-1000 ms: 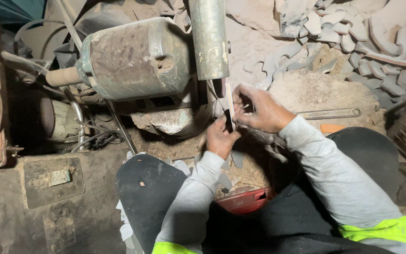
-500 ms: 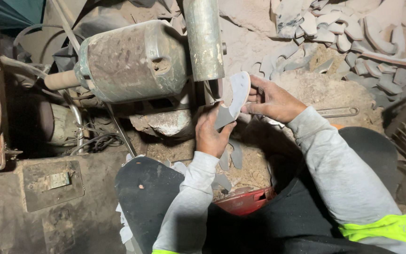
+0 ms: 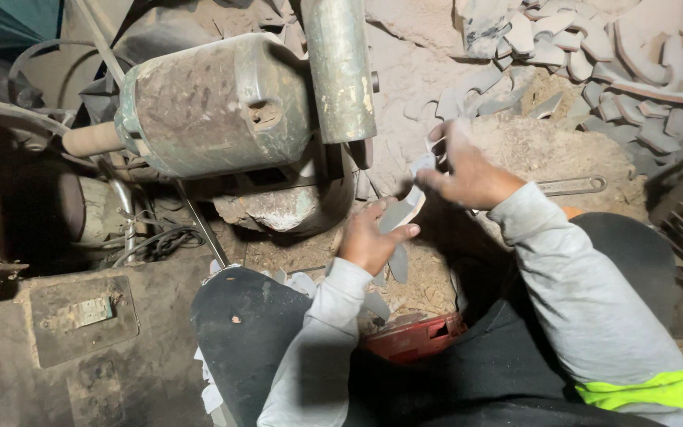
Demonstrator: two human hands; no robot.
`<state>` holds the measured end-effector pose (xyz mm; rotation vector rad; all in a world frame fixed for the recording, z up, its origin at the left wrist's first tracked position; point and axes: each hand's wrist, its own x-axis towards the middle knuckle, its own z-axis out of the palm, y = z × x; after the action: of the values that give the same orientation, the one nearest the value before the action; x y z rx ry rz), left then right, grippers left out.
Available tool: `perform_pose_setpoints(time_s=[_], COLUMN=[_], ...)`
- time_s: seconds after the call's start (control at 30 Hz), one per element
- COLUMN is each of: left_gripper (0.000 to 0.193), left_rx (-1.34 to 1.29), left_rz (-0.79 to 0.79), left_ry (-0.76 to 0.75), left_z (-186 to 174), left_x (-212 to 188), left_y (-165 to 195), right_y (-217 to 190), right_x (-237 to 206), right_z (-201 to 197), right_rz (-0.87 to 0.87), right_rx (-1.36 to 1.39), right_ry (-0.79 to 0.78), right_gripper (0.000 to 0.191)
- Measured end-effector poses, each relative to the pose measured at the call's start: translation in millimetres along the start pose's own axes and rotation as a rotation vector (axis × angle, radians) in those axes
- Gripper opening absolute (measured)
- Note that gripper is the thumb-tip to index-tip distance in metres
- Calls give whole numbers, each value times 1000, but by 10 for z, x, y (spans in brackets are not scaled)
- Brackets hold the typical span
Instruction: The person uses a bench grinder to smooth and shape the edges of curved shoe sole pieces. They hold each piece with both hands against the rotating wheel, turning it to grind different sides, then set it down and pick up the next piece.
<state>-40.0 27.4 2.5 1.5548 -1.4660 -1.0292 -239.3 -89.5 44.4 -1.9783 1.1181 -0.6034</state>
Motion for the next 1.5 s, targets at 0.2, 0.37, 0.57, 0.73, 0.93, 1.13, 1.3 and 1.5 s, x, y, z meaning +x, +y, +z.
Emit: perform_pose_setpoints(time_s=[0.2,0.37,0.57,0.73,0.93,1.13,1.3,1.5], left_gripper=[64,63,53,56,54,77,66,70], left_rx=[72,-554,-769,-902,-848,-582,331,528], left_rz=[66,-7,-106,60,-30,-94,214,189], left_ry=[301,144,82,21,16,116,311,121], left_z=[45,6,-36,-70,-82,79,-37,-188], left_x=[25,186,306,321,337,46,-162,-36], left_y=[207,106,11,69,-13,-15,54,139], right_y=[-28,-347,-591,-613,-574,-389,-159,-317], right_x=[21,23,120,172,233,2,-22,-105], right_z=[146,232,185,169,193,100,-176,-77], right_rz=[134,-12,-58,-67,-70,-123,134,-103], right_rx=[292,672,501,446,433,144,-373,-544], right_ry=[51,9,73,86,98,-185,-333,-122], right_gripper=[35,30,34,33,32,29,29,49])
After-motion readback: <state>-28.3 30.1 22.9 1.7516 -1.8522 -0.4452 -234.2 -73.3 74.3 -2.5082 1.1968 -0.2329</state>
